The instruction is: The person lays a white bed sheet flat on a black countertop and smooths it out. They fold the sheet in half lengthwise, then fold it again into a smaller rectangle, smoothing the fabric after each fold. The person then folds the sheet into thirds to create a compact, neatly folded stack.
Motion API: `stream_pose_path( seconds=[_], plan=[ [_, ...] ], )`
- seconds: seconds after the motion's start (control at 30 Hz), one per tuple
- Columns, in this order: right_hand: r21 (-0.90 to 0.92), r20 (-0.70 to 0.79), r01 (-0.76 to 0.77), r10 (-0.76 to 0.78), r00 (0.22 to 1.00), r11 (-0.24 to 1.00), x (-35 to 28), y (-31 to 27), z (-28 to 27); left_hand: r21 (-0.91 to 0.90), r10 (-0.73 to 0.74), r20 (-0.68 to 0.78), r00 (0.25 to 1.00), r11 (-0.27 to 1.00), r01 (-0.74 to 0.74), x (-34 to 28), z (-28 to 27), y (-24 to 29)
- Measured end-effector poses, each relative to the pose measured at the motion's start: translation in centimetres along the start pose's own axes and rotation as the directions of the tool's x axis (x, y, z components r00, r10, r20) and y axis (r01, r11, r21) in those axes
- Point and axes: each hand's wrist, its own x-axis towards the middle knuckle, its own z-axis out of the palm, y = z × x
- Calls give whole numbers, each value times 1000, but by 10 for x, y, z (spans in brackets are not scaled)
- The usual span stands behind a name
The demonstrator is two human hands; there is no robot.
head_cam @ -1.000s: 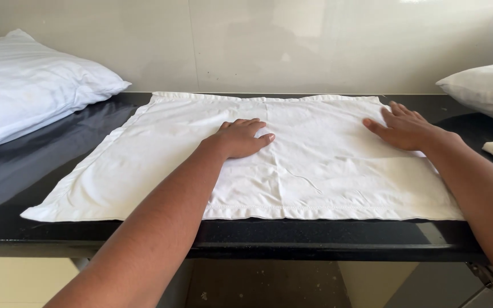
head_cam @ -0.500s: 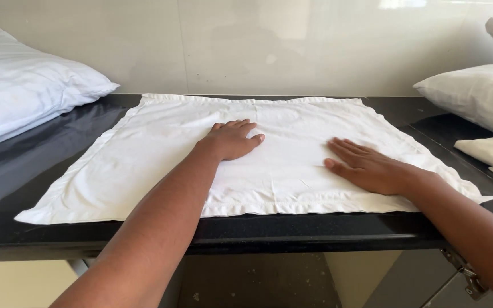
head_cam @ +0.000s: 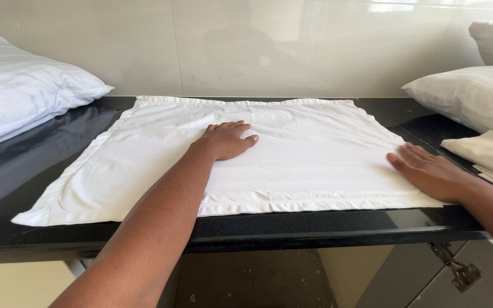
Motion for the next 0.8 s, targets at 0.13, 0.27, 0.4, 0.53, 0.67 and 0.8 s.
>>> stream_pose_path(
  seconds=[0.13, 0.27, 0.4, 0.53, 0.67, 0.8],
  plan=[
    [-66, 1, -156, 156, 988, 986, -4, 11, -1, -5, 1, -5, 1000, 1000, -1, 5, 3, -3],
    [-68, -6, -168, 168, 986, 983, 1, 23, 2, -11, -16, -13, 1000, 1000, 16, 4, 1, -3],
    [-80, -12, -183, 183, 983, 980, 5, 23, 3, -23, -61, -15, 998, 998, 61, -3, -3, -2],
    [-151, -31, -207, 205, 978, 966, 18, 28, 5, -37, -97, -43, 994, 995, 95, 1, 2, -5],
    [-334, 9, -367, 392, 920, 868, 7, -11, -30, 10, -123, -8, 992, 992, 123, -1, -1, 1],
    [-131, 21, -154, 158, 987, 979, 6, -79, -72, 20, -140, 3, 990, 990, 140, -1, -2, 3]
  ],
)
